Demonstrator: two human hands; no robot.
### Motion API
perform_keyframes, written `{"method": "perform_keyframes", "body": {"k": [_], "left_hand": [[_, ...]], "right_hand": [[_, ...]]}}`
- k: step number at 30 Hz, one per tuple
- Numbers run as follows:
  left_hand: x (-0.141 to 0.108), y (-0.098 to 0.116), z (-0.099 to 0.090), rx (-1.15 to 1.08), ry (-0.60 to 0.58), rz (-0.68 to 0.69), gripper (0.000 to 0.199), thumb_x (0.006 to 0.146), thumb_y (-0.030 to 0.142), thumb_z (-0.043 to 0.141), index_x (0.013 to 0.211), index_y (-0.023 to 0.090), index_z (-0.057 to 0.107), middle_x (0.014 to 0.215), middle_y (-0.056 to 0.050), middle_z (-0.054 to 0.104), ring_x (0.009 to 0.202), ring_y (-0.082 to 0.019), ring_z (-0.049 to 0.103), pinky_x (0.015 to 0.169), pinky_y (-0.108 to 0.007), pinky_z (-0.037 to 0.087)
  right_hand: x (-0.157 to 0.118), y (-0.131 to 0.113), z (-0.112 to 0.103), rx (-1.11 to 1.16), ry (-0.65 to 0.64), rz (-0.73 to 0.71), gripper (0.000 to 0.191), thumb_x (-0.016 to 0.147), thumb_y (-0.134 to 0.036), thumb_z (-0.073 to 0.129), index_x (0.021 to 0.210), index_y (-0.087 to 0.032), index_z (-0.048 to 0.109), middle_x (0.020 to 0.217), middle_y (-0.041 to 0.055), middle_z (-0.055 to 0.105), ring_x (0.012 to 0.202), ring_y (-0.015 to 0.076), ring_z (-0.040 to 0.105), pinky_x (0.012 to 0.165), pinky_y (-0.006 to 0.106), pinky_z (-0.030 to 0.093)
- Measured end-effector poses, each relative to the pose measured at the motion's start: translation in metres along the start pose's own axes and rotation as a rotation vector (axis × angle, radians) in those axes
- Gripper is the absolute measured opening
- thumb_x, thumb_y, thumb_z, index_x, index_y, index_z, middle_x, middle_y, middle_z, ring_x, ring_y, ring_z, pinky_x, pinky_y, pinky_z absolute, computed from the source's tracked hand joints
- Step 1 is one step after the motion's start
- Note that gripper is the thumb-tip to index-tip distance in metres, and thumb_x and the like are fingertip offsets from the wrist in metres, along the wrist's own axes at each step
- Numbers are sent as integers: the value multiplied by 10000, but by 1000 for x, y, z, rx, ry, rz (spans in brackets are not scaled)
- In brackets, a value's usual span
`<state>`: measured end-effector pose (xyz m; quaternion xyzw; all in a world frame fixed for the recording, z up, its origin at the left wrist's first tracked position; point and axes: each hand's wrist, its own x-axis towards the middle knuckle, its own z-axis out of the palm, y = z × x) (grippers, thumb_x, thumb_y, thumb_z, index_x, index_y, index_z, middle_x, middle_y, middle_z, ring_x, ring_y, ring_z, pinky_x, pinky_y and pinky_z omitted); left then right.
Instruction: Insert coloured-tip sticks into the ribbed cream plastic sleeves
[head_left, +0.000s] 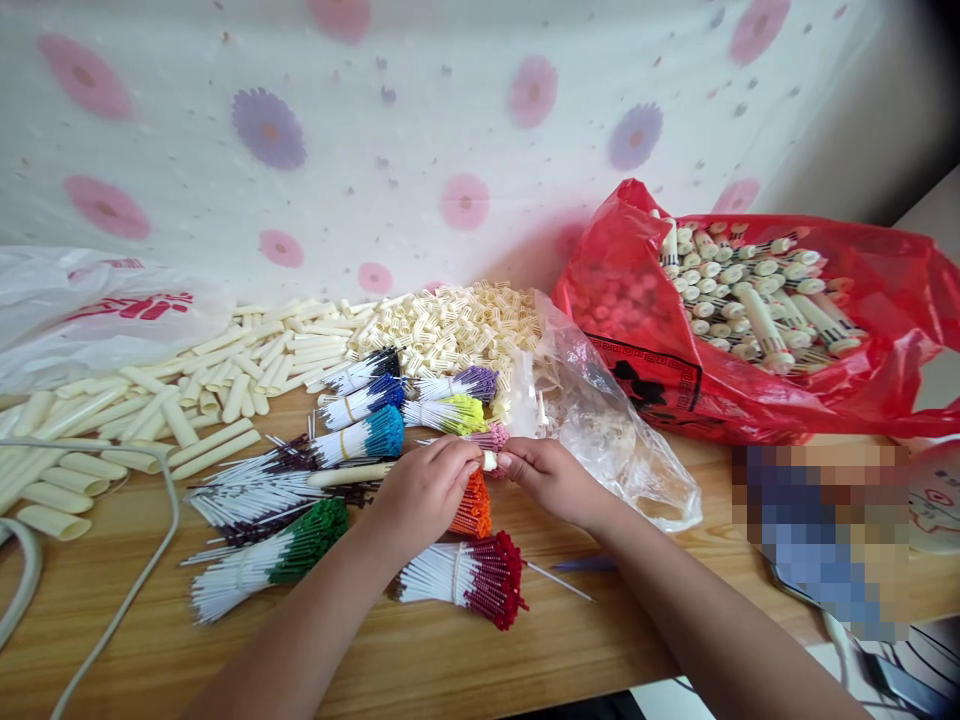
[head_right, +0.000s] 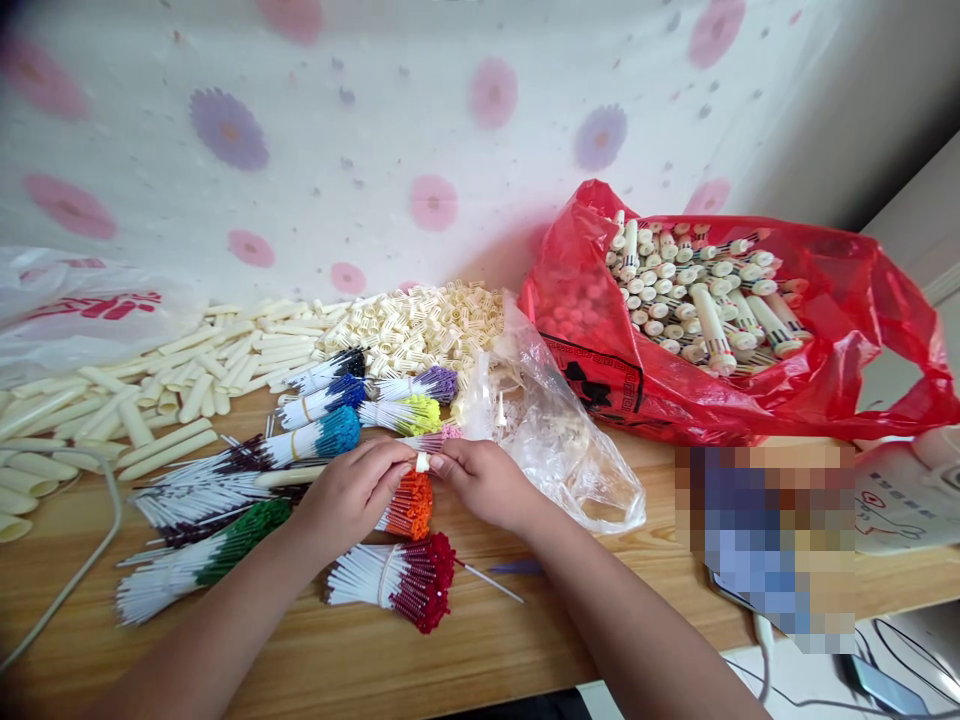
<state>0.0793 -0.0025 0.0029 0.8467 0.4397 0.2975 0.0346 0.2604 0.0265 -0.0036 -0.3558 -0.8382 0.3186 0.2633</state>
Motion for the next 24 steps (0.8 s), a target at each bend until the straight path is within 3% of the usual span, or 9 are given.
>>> {"method": "perform_keyframes", "body": {"k": [4,7,10,13,15,18,24], "left_hand": [[2,-7,-3,28,23,-37,185,852,216,390,946,169,542,909,-57,607,844,-161,573,740,-295,474],[4,-16,-10,53,15,-117,212,848,272,407,989,172,531,983,-62,585,910,-169,554,790,-313,455],[6,-28,-20,113,-73,-192,225,845,296,392,945,180,558,983,-56,582,902,-181,545,791,-328,441],[5,-41,-29,164,-235,-274,225,822,310,400,880,197,586,924,-43,602,861,-200,550,760,-339,438],[2,-50,-34,158,-331,-328,215,793,320,422,844,206,597,890,-39,609,847,-208,555,745,-334,440],[-3,-61,-39,116,-382,-363,210,761,309,434,852,215,598,912,-37,603,863,-209,556,751,-322,440],[-7,-72,-49,151,-281,-348,188,748,294,443,840,212,585,918,-38,602,874,-204,545,765,-305,427]], "right_hand": [[-1,0,-4,52,98,-5,266,868,-323,384,704,-171,528,642,-7,560,593,109,499,560,219,371],[-2,5,-10,89,255,8,201,841,-334,437,741,-181,520,659,-4,546,611,115,493,571,231,373],[0,14,-15,145,432,13,142,812,-340,476,812,-199,497,737,10,538,667,129,505,584,243,391],[1,23,-18,195,554,5,130,803,-342,480,827,-215,472,787,17,523,685,133,506,575,248,407],[1,25,-21,208,594,-6,128,784,-339,506,804,-216,477,791,17,512,691,135,497,583,255,411],[0,23,-26,208,607,-41,131,749,-308,539,689,-204,487,785,21,509,731,146,493,627,272,410],[-2,15,-32,225,600,-84,248,685,-198,538,500,-190,373,813,35,551,789,161,517,720,304,399]]}}
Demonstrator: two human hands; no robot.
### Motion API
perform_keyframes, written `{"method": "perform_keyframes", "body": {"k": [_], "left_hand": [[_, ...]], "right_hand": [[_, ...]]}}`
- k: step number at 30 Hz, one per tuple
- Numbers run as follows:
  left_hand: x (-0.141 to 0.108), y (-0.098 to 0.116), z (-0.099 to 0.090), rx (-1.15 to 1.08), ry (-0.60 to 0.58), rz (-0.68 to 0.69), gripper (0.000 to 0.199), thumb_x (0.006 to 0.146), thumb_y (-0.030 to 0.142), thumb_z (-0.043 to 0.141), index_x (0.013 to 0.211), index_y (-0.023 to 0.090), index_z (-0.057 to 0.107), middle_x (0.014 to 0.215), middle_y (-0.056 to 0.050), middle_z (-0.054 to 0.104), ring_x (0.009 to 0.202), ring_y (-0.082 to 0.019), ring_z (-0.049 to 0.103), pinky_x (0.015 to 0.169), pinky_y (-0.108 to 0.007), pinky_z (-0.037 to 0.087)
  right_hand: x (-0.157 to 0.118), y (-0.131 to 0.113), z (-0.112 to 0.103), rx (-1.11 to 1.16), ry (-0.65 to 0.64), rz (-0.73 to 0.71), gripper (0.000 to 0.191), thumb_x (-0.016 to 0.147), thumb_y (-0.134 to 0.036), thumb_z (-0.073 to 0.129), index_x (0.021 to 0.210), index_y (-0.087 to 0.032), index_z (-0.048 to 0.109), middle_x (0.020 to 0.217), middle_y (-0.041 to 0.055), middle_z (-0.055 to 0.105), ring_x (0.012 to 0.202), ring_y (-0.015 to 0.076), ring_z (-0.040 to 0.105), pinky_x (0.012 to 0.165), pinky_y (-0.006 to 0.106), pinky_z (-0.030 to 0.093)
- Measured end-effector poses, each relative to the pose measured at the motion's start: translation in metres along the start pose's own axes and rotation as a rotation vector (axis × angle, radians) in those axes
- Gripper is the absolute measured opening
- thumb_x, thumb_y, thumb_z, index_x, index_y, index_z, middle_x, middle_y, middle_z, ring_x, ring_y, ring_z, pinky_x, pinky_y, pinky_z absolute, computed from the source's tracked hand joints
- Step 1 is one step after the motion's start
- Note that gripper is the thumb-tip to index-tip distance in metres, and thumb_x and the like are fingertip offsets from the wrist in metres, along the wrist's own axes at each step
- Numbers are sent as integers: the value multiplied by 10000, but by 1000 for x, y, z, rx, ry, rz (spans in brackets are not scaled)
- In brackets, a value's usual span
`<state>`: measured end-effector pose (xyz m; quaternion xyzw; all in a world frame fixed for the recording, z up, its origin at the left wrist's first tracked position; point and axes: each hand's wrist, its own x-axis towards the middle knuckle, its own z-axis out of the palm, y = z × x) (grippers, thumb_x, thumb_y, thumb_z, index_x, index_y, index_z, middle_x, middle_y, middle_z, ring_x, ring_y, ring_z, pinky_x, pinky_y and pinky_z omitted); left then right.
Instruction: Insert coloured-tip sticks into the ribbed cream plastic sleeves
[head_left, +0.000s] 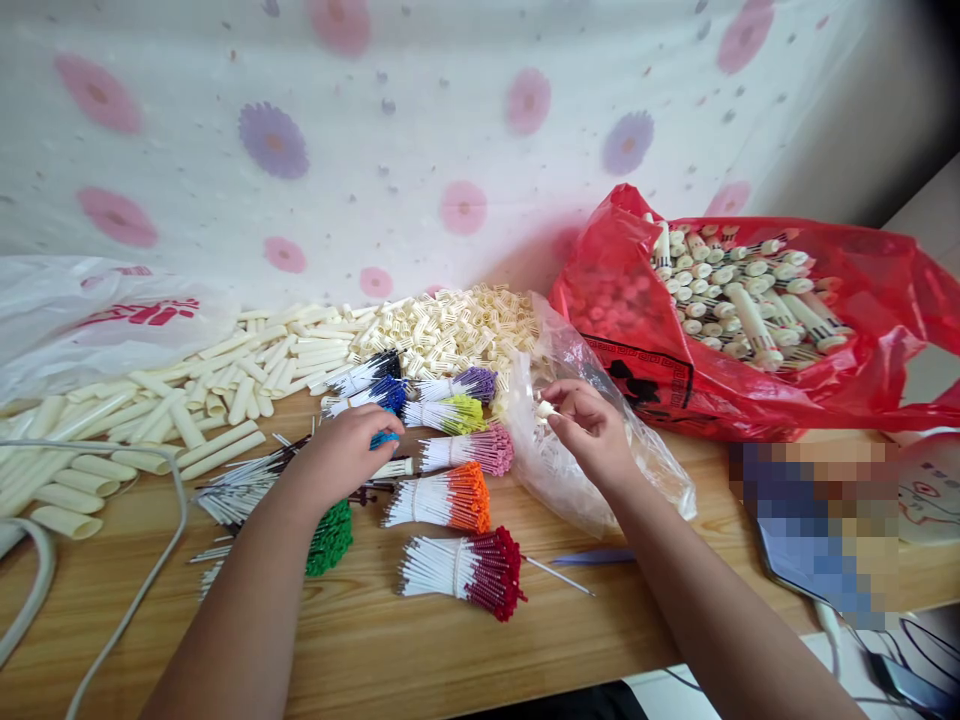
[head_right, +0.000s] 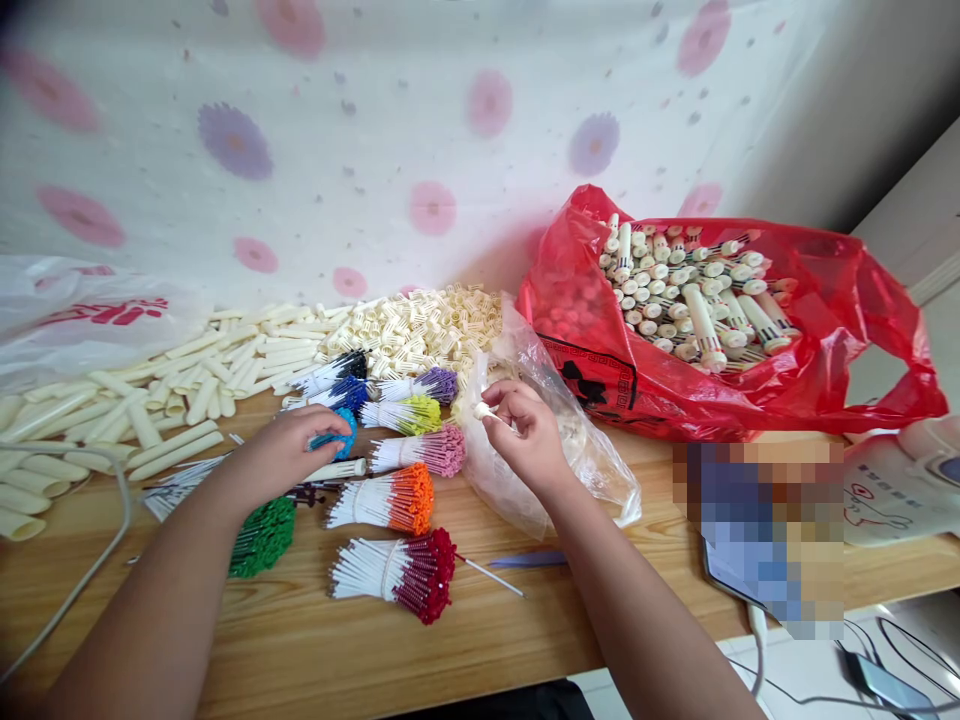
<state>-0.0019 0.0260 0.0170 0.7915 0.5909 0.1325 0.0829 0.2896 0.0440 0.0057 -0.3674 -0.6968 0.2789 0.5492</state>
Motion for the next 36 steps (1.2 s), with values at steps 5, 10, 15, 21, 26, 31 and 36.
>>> {"method": "perform_keyframes", "body": {"k": [5,10,15,21,26,31,36], "left_hand": [[1,2,-5,14,70,-4,205,770,335,429,811,203,581,857,-37,599,815,-191,543,713,-282,423],[1,-2,-7,44,61,-13,221,778,307,401,831,197,586,870,-42,598,829,-193,538,743,-299,418],[-6,-3,-3,155,-200,-40,212,700,293,493,844,278,647,1158,-52,501,1100,-290,411,915,-463,321],[-7,19,12,332,-254,-234,341,595,123,521,850,310,648,1386,-13,284,1289,-340,138,988,-585,77],[-6,23,12,350,-146,-153,220,626,137,514,767,258,632,1373,-23,320,1296,-307,157,999,-571,74],[-12,30,-11,239,-15,6,194,734,207,414,857,257,555,1140,-5,562,1134,-235,440,1019,-533,117],[-18,36,-24,182,199,-2,272,736,285,377,954,195,512,894,-36,626,794,-200,585,706,-278,439]], "right_hand": [[-2,0,3,55,-21,21,306,671,-136,539,489,-194,299,775,30,579,727,144,537,662,281,406],[-2,-1,4,84,-33,43,305,678,-132,542,507,-194,297,783,28,579,727,139,538,664,278,403],[-4,0,7,120,-38,54,272,703,-162,535,564,-200,305,781,21,566,754,135,537,656,268,411],[-4,1,10,102,-98,61,147,717,-238,572,672,-194,438,786,18,558,745,127,535,632,248,426],[-3,2,9,33,-152,89,125,720,-294,589,712,-185,529,830,38,592,789,144,555,653,254,434],[-3,5,11,-49,-157,156,247,839,-347,401,970,-186,536,890,57,623,826,146,583,662,257,455],[5,20,-1,-231,-137,243,294,891,-300,257,1074,-180,453,937,59,604,849,137,581,690,265,464]]}}
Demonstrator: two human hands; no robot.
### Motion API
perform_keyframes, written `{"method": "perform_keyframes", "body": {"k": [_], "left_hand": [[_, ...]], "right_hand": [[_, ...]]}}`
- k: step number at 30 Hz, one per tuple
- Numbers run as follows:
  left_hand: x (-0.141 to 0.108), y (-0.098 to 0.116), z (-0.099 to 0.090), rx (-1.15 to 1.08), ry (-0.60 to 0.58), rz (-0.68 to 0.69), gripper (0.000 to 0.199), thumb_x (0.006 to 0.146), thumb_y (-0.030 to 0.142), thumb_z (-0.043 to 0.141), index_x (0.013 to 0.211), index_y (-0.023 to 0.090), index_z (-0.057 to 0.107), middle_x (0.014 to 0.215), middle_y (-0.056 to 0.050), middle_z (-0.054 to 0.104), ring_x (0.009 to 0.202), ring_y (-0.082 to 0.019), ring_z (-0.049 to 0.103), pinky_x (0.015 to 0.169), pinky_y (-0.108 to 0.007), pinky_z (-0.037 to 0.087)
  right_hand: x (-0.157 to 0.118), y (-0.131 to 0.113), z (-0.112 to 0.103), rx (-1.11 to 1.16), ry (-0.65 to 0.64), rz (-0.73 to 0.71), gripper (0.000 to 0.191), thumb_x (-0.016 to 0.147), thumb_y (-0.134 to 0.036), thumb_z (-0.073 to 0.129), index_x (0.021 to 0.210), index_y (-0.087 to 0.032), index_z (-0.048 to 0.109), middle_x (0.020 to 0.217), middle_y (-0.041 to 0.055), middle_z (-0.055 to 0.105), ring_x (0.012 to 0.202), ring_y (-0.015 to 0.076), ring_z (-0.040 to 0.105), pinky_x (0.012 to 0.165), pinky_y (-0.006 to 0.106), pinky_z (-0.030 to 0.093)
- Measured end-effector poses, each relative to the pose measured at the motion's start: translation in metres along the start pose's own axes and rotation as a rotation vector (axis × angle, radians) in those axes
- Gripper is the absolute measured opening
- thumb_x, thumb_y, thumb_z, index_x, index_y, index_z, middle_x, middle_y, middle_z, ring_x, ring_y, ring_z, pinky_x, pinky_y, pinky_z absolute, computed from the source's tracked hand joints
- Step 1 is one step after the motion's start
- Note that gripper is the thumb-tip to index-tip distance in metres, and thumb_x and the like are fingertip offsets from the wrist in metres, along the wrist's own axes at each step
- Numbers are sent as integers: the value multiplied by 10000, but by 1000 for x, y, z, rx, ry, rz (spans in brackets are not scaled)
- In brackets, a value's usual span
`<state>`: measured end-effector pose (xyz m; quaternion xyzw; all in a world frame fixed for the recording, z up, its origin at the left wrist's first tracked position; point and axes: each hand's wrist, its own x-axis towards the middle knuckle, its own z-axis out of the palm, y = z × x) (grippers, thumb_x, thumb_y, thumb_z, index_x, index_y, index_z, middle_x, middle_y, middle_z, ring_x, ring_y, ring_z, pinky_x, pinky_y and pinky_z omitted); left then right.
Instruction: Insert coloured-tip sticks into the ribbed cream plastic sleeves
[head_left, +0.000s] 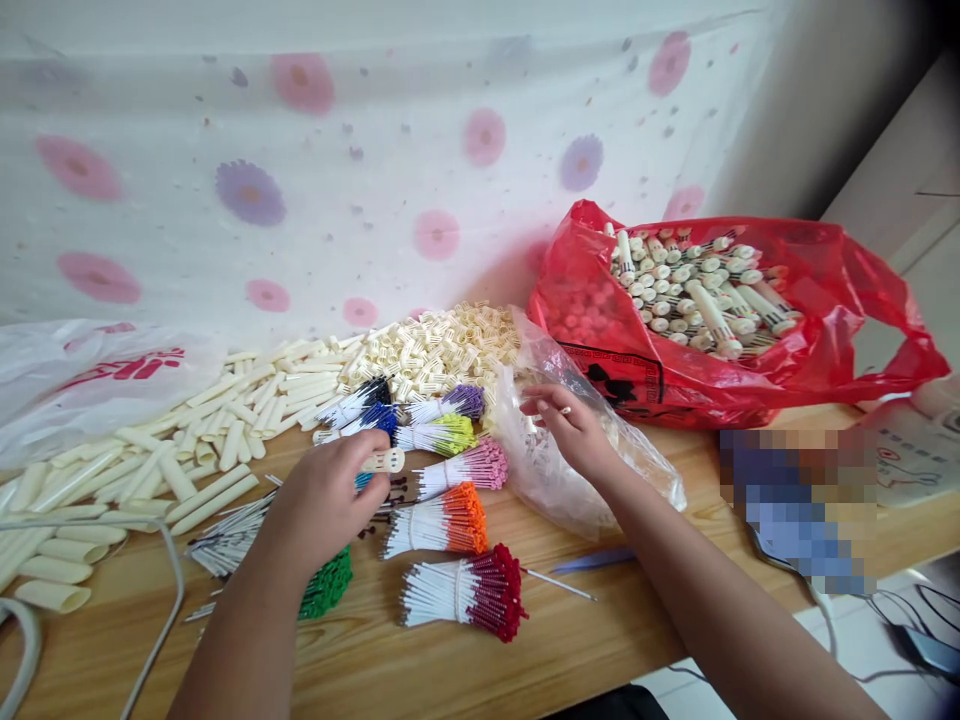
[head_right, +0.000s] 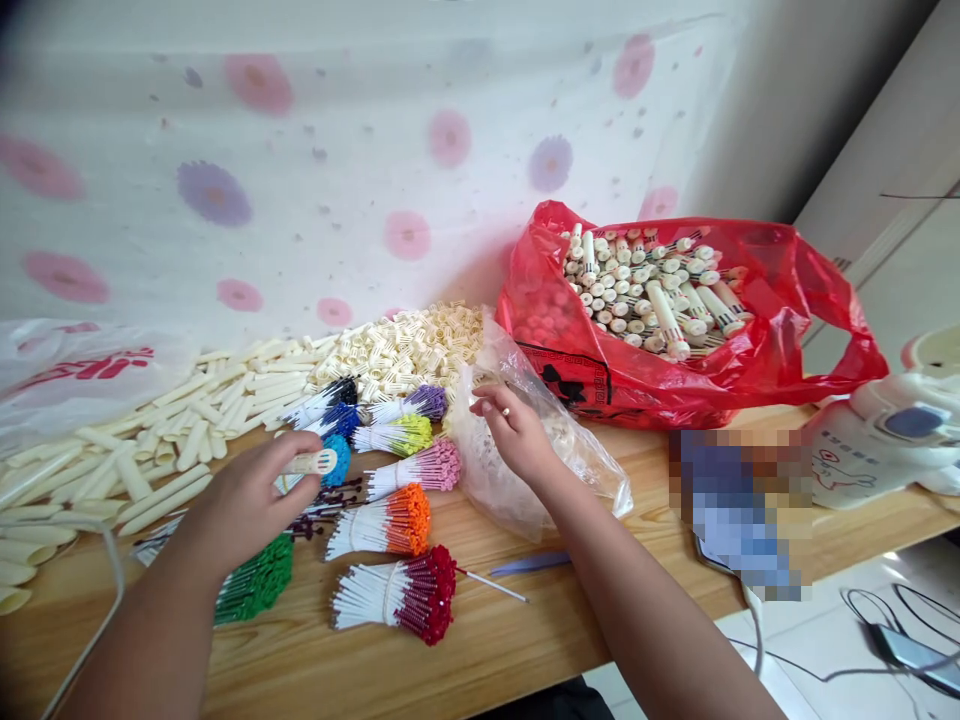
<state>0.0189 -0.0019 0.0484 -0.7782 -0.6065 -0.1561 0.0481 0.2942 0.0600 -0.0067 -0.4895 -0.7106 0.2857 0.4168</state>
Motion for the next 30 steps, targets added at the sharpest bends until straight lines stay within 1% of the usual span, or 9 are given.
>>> {"method": "perform_keyframes", "body": {"k": [2,6,10,13,18,21,26,28,30], "left_hand": [[0,0,2,-26,67,-20,282,723,282,381,963,192,500,850,-28,625,721,-181,588,632,-245,426],[2,3,10,-24,-17,-57,232,723,367,415,863,210,512,650,12,596,559,-153,548,516,-222,363],[4,8,11,44,-20,-67,273,736,440,400,679,200,518,498,23,495,469,-130,469,467,-211,283],[5,9,13,74,-2,-85,300,738,453,400,621,197,505,469,25,448,447,-117,422,455,-206,240],[5,5,20,89,31,-96,306,737,455,410,596,196,488,463,28,423,450,-110,389,457,-205,220],[6,0,23,74,64,-123,308,730,466,424,597,195,487,462,28,427,460,-112,399,463,-206,230],[5,-26,16,-31,249,-375,291,735,475,426,664,199,486,546,21,496,516,-119,463,492,-195,285],[3,-43,13,-58,233,-508,303,736,501,422,781,213,505,632,12,550,567,-137,505,503,-197,301],[-2,-61,12,-60,129,-573,347,752,519,386,882,223,511,714,-10,585,645,-169,541,522,-209,320]], "right_hand": [[5,10,-6,-125,-36,51,250,885,-270,310,1030,-181,493,908,48,604,800,135,580,706,287,459],[11,25,-8,-381,-215,128,202,842,-303,480,942,-144,555,919,40,587,806,140,564,743,343,459],[12,29,-4,-545,-343,140,236,849,-310,475,1011,-149,534,1008,53,559,867,153,554,756,354,466],[13,29,-5,-602,-394,122,251,852,-309,468,1040,-150,518,1017,56,554,869,156,554,754,357,467],[11,24,-10,-597,-533,27,220,848,-315,476,962,-142,550,952,42,575,819,138,561,735,337,469],[7,20,-9,-592,-544,-17,215,848,-307,470,973,-147,541,948,41,575,824,141,556,743,340,456],[2,21,-3,-615,-498,-80,229,793,-138,420,1004,-149,509,959,78,583,842,159,550,744,283,415],[2,24,0,-621,-498,-119,251,748,-103,415,970,-152,521,952,86,584,852,166,548,752,269,406],[2,25,2,-620,-499,-165,264,724,-85,406,950,-148,525,952,92,577,879,176,541,769,276,402]]}}
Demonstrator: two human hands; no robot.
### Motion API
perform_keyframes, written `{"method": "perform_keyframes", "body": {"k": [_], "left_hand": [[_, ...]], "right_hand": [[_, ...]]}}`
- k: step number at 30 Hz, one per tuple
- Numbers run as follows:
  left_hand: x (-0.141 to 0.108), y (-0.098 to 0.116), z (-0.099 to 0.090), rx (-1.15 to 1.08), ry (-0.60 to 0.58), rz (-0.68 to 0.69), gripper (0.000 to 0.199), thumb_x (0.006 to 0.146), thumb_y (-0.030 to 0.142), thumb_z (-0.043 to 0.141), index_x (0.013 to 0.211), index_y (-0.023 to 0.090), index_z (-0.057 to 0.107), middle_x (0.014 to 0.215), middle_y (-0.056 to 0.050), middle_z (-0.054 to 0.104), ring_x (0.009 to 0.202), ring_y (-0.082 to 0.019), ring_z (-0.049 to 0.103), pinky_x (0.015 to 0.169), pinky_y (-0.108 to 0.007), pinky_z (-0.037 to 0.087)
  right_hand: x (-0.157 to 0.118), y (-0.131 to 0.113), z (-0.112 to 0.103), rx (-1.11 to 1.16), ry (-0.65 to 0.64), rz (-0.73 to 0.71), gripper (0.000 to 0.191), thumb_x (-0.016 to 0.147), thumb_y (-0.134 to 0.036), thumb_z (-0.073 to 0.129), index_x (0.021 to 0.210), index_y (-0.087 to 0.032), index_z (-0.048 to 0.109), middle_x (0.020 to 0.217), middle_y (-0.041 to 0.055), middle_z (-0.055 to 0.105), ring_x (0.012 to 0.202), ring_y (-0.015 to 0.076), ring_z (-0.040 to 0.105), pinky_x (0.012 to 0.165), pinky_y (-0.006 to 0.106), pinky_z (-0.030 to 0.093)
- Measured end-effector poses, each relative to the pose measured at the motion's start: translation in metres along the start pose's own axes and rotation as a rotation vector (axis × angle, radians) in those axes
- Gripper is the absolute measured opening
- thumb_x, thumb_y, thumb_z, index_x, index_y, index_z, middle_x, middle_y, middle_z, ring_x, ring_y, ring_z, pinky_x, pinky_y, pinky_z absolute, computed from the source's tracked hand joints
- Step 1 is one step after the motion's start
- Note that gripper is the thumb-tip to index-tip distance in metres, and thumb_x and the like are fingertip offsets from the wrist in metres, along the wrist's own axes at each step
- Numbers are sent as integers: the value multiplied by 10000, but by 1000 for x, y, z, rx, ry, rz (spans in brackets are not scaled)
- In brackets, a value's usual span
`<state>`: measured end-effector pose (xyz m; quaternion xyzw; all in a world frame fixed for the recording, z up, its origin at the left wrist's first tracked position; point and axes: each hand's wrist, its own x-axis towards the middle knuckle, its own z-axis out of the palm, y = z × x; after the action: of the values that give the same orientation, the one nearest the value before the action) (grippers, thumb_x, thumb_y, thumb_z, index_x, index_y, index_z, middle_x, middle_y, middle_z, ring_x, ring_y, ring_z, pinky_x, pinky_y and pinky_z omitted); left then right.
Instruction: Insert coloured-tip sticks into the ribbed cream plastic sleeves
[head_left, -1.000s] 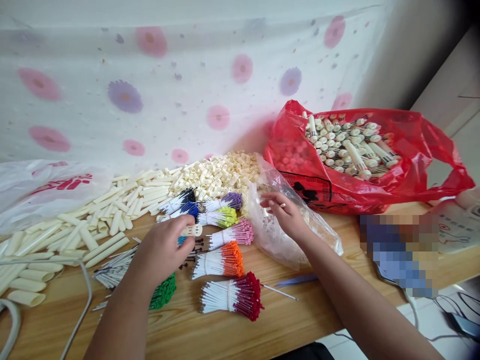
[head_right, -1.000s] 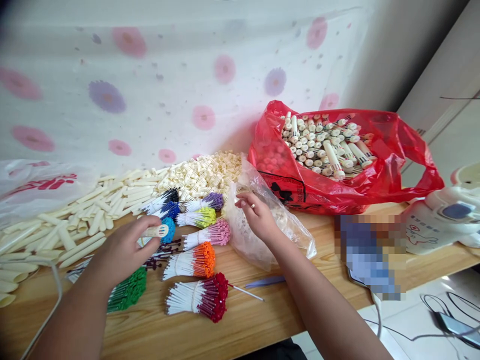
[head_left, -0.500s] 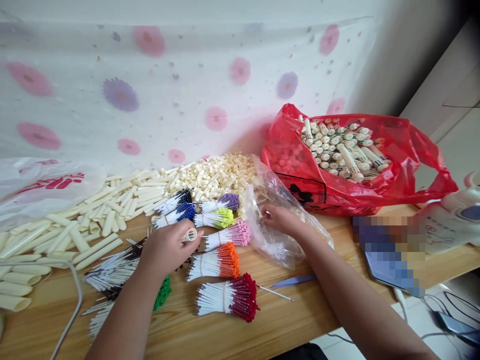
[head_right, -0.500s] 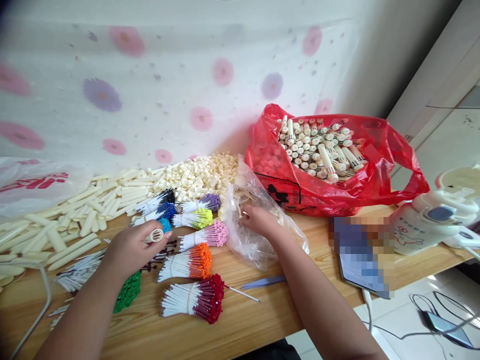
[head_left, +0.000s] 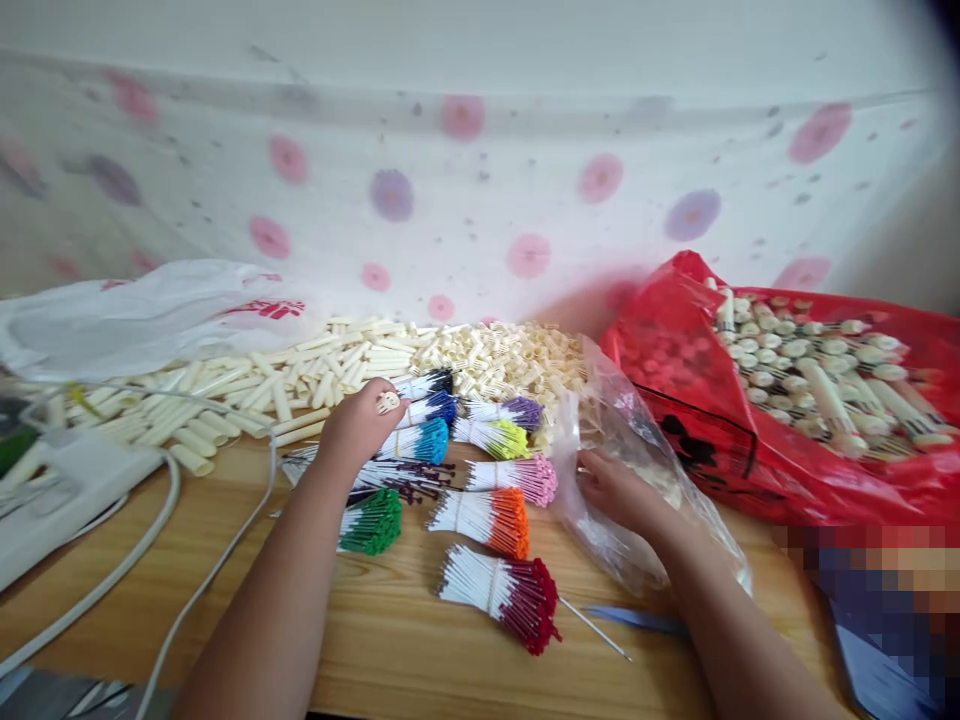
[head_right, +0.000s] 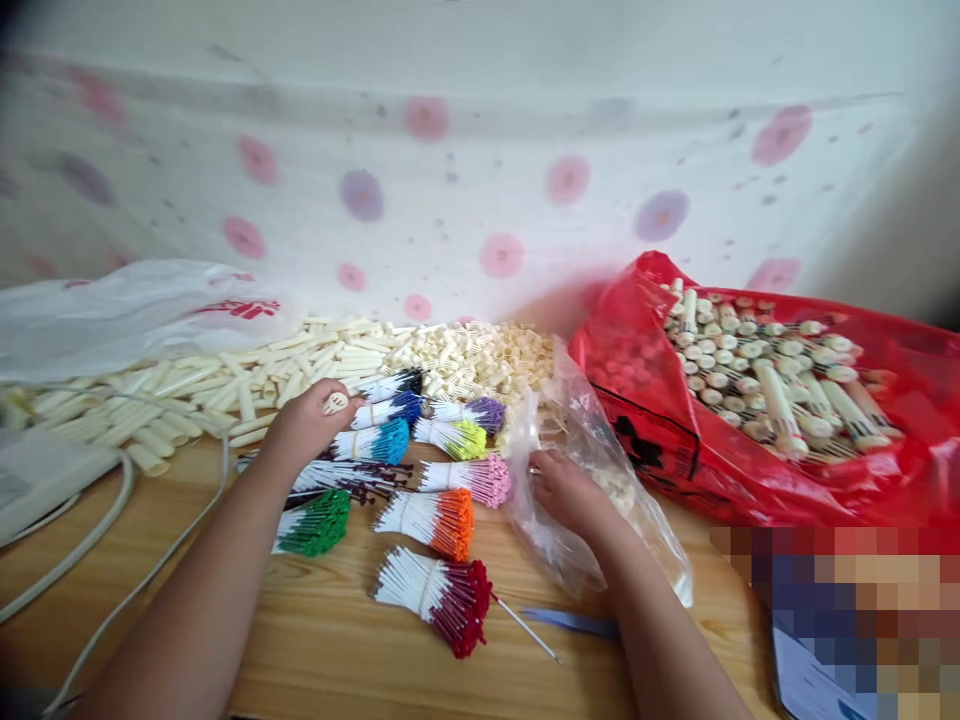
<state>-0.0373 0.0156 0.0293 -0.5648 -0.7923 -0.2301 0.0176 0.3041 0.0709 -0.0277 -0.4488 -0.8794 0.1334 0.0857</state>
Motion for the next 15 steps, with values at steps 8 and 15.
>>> {"method": "perform_keyframes", "body": {"k": [8,15], "left_hand": [[7,-36,13,7,-264,61,305,724,411,490,922,199,584,892,-48,646,823,-199,581,656,-234,395],[11,-33,12,31,-342,94,310,762,391,459,938,166,579,932,-91,639,851,-229,582,666,-266,412]], "right_hand": [[0,-3,0,18,41,-68,170,739,-132,397,817,-161,545,816,78,605,754,189,575,688,306,439],[-1,-2,-5,50,101,-47,176,767,-220,439,880,-167,564,917,99,617,824,206,585,735,319,440]]}}
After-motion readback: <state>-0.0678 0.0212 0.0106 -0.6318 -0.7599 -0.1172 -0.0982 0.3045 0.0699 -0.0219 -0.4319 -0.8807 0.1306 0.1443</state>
